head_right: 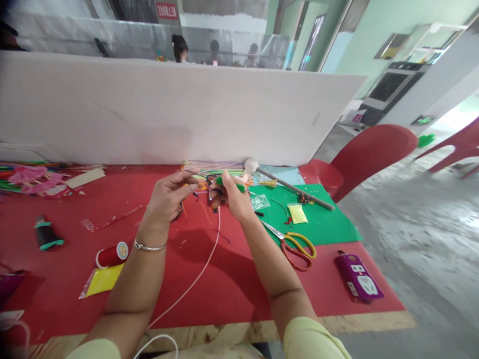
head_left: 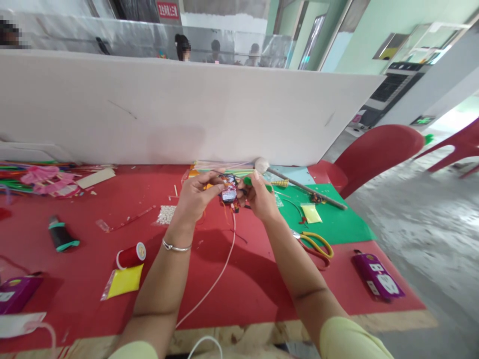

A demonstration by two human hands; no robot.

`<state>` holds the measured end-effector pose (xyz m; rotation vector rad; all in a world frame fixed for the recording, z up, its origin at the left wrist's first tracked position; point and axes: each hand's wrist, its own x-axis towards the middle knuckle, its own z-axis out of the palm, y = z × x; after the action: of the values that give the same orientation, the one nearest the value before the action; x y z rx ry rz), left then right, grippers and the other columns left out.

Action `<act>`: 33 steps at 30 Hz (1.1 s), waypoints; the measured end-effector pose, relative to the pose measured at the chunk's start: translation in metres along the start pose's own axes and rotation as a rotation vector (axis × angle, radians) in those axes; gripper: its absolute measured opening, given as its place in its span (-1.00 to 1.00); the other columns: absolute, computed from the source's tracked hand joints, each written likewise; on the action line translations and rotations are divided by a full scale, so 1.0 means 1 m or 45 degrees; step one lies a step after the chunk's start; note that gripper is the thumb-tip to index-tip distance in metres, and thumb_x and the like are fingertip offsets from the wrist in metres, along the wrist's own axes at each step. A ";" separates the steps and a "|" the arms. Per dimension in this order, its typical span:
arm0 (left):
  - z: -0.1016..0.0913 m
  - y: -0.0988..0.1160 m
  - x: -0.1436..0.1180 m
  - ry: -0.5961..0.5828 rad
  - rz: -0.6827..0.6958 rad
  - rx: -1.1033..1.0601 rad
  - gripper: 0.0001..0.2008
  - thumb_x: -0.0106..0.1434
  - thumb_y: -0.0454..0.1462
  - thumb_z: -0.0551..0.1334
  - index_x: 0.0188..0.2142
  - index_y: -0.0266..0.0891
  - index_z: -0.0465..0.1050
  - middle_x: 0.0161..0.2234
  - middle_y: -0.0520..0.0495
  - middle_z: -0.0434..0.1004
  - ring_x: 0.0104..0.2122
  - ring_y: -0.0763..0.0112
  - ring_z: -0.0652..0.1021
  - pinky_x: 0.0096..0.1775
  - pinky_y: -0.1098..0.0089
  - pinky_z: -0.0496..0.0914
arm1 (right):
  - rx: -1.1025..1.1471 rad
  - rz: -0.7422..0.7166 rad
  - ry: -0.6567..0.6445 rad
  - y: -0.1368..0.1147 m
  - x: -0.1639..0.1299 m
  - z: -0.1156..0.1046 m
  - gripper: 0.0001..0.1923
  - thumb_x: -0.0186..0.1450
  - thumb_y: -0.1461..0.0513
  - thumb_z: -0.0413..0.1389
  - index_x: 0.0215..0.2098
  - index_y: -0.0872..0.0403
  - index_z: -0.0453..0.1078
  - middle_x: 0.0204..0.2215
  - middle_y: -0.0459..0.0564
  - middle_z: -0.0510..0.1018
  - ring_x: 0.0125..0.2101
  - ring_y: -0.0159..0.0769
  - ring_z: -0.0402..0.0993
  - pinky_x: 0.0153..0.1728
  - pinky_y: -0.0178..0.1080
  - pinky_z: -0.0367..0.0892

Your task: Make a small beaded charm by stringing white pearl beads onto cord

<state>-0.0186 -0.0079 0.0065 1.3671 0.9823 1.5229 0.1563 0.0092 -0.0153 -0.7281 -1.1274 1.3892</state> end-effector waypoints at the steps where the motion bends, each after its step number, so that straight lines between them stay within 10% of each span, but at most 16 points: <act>1: 0.001 0.001 0.000 0.005 -0.012 -0.014 -0.70 0.04 -0.27 0.46 -0.18 -0.18 0.67 -0.39 -0.02 0.59 -0.32 0.37 0.56 -0.27 0.38 0.45 | 0.000 0.000 -0.002 -0.001 0.000 0.000 -0.40 0.21 -0.31 0.13 -0.43 0.05 0.42 -0.59 -0.11 0.48 -0.67 -0.44 0.35 -0.69 -0.36 0.31; 13: 0.001 -0.002 0.000 -0.027 -0.112 -0.128 -0.66 0.05 -0.27 0.45 -0.12 -0.16 0.66 -0.36 -0.02 0.60 -0.67 0.67 0.23 -0.65 0.47 0.08 | 0.006 -0.038 0.017 -0.007 -0.002 0.002 -0.41 0.24 -0.27 0.14 -0.44 0.09 0.44 -0.61 -0.10 0.47 -0.68 -0.44 0.37 -0.72 -0.37 0.27; 33: -0.007 0.005 0.000 -0.012 -0.095 -0.068 -0.64 0.03 -0.26 0.47 -0.12 -0.16 0.67 -0.38 -0.03 0.61 -0.48 0.49 0.48 -0.47 0.44 0.33 | -0.056 -0.015 0.015 0.001 -0.004 0.003 -0.41 0.25 -0.28 0.11 -0.43 0.07 0.46 -0.59 -0.08 0.50 -0.66 -0.45 0.39 -0.70 -0.39 0.29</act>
<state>-0.0260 -0.0096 0.0105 1.2857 0.9692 1.4757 0.1534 0.0051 -0.0158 -0.7590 -1.1549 1.3523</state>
